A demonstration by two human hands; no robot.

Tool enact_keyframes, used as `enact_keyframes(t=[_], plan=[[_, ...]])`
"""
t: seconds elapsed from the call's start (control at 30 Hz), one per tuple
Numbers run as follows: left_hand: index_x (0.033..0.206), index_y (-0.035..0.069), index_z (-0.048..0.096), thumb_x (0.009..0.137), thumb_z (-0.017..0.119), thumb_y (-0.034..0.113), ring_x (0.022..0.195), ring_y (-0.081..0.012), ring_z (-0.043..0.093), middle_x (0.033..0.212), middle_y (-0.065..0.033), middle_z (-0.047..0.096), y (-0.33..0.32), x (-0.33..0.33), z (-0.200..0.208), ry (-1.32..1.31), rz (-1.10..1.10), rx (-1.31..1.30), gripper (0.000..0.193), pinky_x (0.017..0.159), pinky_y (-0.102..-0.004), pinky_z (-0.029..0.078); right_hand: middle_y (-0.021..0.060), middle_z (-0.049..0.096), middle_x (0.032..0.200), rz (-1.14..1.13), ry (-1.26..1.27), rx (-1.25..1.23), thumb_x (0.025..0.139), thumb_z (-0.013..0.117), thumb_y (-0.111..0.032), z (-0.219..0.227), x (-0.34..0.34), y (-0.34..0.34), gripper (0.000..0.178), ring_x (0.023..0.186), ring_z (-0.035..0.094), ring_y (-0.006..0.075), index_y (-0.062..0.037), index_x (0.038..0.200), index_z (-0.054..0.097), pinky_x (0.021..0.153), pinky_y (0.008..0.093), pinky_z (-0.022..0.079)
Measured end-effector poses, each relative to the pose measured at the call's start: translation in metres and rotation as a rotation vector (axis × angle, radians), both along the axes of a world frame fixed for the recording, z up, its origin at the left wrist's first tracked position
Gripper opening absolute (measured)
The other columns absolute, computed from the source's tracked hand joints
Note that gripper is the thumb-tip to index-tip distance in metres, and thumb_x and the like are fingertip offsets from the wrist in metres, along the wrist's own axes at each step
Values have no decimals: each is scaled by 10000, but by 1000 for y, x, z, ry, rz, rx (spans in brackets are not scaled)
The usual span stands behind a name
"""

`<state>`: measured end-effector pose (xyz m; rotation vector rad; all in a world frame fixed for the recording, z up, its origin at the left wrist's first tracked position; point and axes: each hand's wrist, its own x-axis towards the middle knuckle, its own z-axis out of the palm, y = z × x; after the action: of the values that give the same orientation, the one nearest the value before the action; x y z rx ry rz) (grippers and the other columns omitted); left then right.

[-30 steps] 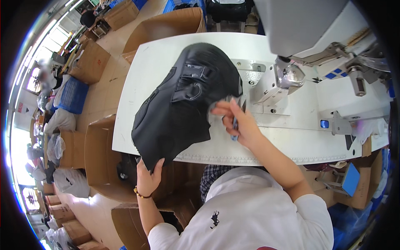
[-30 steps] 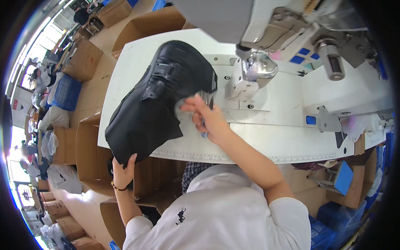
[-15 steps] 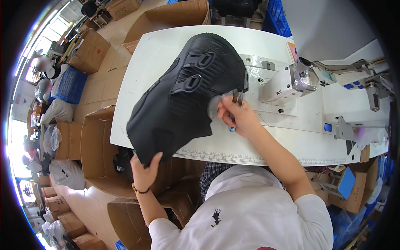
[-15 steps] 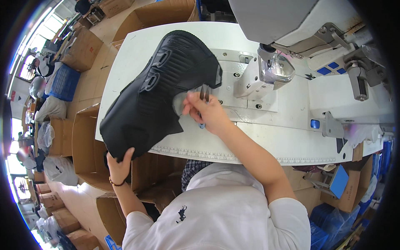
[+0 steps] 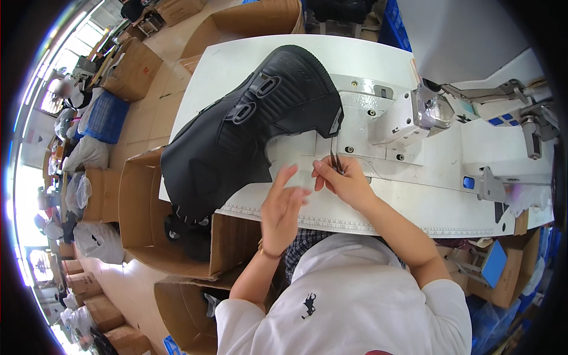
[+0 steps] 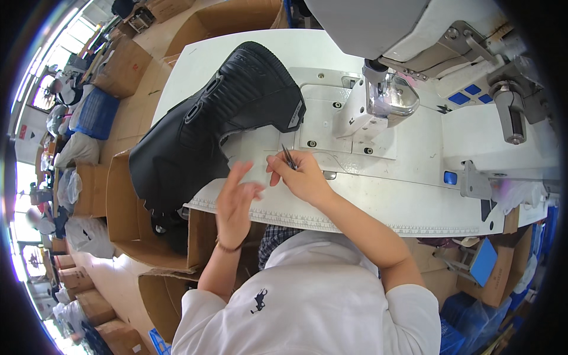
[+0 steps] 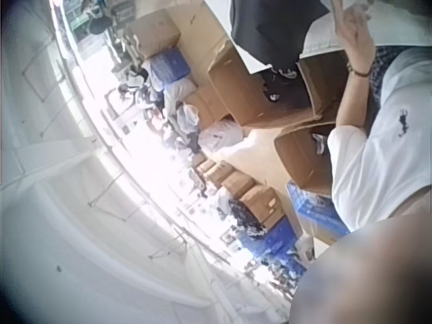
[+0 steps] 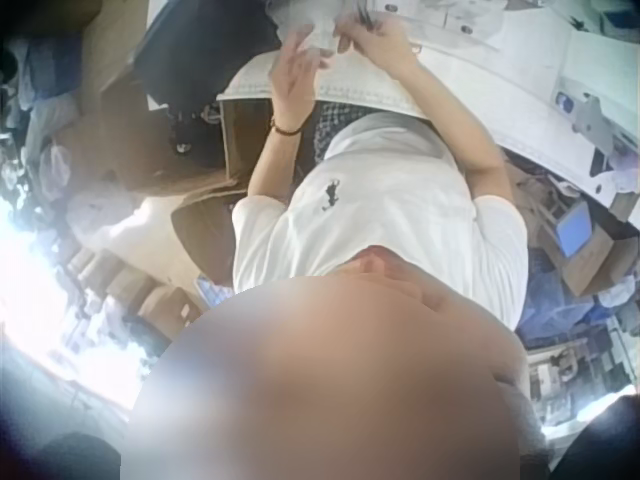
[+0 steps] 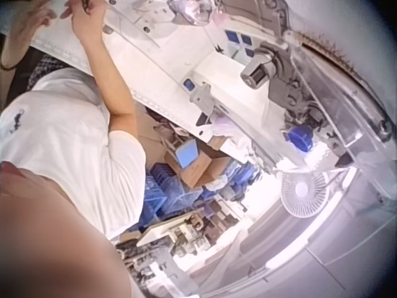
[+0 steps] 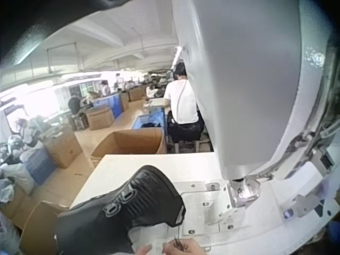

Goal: Stitching components of a black leather shoe upper using an industrial sewing machine.

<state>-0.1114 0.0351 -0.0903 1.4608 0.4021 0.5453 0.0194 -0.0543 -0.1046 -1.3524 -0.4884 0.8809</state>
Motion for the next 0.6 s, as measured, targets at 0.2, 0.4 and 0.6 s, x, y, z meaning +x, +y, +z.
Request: enact_keyframes(t=[0.2,0.4,0.6], plan=[[1115,-1,445,870,483,171,722,-85,491,1028,-64,512,2,66,-16,-375,176,-602,302,633,-192,394,36,521,566,20,-313,-214,807,567,-317,13,2,-20,312,505,465,89,-13,840,505,468,224,334],[955,31,547,840,538,159,616,-51,461,898,-25,548,4,80,-13,-294,339,-662,172,568,-181,375,156,521,771,-65,-730,-157,823,528,-280,22,10,-23,356,656,526,271,24,976,424,590,342,410],[921,39,565,825,552,142,596,-48,466,821,-10,561,1,82,-14,-214,500,-653,142,558,-175,383,166,523,827,-208,-974,1,765,577,-100,16,23,-1,275,706,529,293,22,976,450,613,358,421]])
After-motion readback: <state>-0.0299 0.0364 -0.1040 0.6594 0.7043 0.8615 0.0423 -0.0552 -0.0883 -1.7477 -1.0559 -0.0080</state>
